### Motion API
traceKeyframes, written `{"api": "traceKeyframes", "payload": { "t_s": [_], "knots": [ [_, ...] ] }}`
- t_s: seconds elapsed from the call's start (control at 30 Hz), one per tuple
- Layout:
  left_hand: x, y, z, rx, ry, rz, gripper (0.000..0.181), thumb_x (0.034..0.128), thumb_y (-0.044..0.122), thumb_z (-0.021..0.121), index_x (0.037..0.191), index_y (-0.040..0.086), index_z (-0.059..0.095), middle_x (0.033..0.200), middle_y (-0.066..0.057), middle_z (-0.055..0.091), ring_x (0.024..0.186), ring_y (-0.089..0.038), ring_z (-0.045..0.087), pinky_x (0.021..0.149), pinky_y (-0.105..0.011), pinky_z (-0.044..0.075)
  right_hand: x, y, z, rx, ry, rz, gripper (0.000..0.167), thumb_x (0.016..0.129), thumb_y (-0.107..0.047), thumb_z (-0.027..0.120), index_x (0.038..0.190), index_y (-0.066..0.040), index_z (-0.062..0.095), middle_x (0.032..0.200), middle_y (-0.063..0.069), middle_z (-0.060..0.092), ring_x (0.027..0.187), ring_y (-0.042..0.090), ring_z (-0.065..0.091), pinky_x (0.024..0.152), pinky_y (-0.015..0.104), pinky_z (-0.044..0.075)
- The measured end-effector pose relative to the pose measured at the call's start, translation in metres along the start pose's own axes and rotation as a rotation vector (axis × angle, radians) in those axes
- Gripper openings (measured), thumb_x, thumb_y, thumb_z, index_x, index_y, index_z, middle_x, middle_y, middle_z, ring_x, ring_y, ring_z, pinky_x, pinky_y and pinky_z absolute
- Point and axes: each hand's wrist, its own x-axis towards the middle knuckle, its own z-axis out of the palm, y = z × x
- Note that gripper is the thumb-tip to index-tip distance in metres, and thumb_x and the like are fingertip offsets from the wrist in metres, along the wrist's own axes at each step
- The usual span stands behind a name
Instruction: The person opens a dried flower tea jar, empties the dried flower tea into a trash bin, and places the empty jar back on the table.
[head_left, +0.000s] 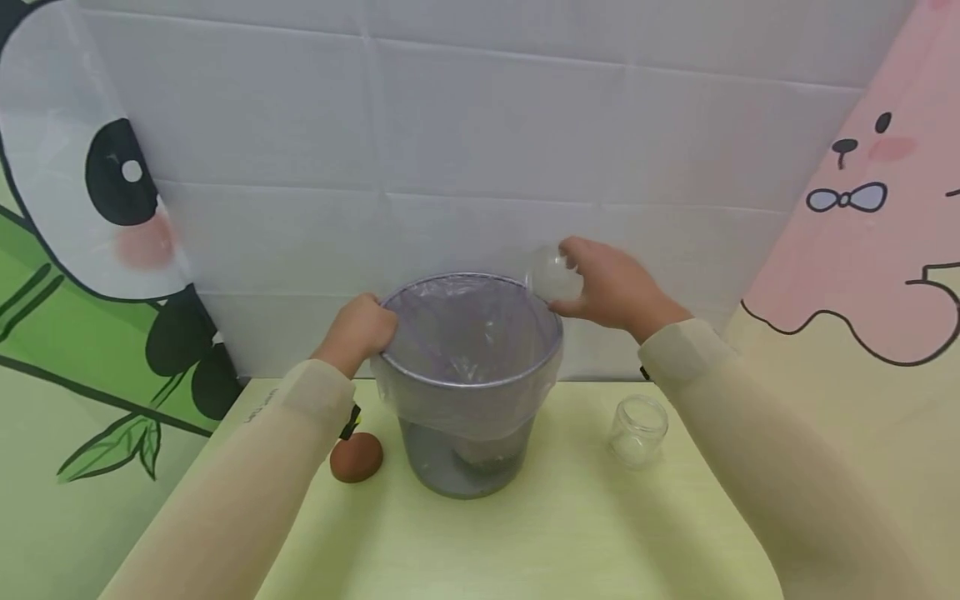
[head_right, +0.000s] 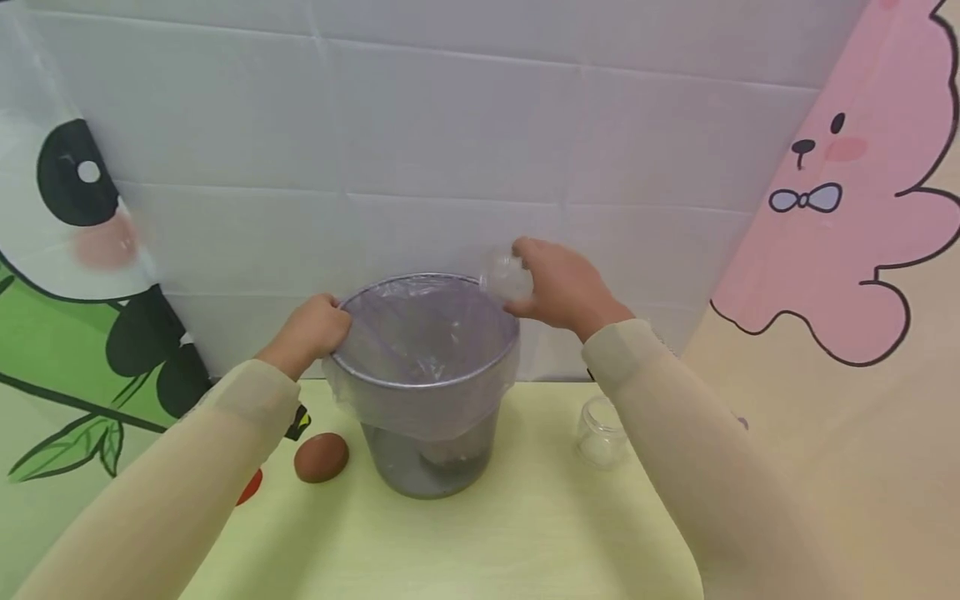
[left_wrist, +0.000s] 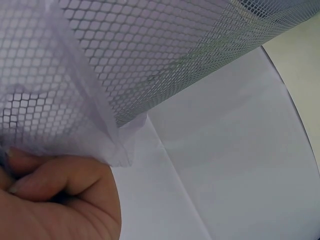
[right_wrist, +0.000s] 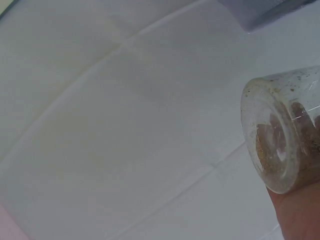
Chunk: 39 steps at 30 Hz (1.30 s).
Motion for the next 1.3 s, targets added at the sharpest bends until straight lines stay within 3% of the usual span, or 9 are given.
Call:
{"api": "traceKeyframes", "payload": {
  "t_s": [0.23,0.4,0.77,1.03,1.3],
  "knots": [
    [-0.002,0.001,-0.001,-0.012,-0.013,-0.008,0.056,0.0991,0.017,0.031,0.144,-0.014,0.042,0.137,-0.03,0.051,0.114,-0.041,0.053,0.102,-0.056,0.044,-0.011,0.012,0.015,0.43,0.089,0.18,0.065,0.08,-0.044,0.087,0.125,-0.015,0.05,0.117,0.004,0.063,0.111,0.025,0.06,0.091,0.047,0.05],
    [-0.002,0.0,-0.001,-0.008,-0.008,-0.007,0.057,0.0983,0.017,0.031,0.144,-0.014,0.041,0.138,-0.031,0.051,0.118,-0.043,0.053,0.104,-0.057,0.042,-0.018,0.017,0.028,0.612,0.138,0.222,0.072,0.081,-0.048,0.087,0.132,-0.016,0.049,0.122,0.008,0.065,0.113,0.025,0.063,0.094,0.05,0.051],
    [-0.001,-0.001,-0.002,-0.004,-0.022,-0.003,0.058,0.0988,0.017,0.031,0.147,-0.014,0.039,0.142,-0.032,0.048,0.121,-0.044,0.052,0.105,-0.057,0.042,-0.042,0.023,0.058,0.824,0.305,0.282,0.077,0.089,-0.044,0.08,0.146,-0.006,0.045,0.132,0.015,0.063,0.12,0.031,0.062,0.101,0.052,0.048],
    [-0.002,-0.002,-0.003,-0.006,-0.024,-0.007,0.059,0.0998,0.019,0.03,0.148,-0.015,0.038,0.144,-0.034,0.047,0.126,-0.047,0.05,0.107,-0.058,0.041,-0.057,0.023,0.078,0.998,0.419,0.28,0.067,0.091,-0.029,0.081,0.142,-0.006,0.045,0.131,0.019,0.063,0.119,0.026,0.062,0.1,0.038,0.05],
    [-0.001,-0.001,-0.001,-0.015,-0.019,-0.008,0.058,0.0983,0.018,0.031,0.146,-0.014,0.041,0.141,-0.032,0.05,0.124,-0.046,0.052,0.107,-0.058,0.041,-0.078,0.023,0.096,1.089,0.429,0.296,0.06,0.098,-0.028,0.072,0.143,-0.006,0.039,0.142,0.018,0.055,0.13,0.024,0.056,0.109,0.04,0.041]
  ]
}}
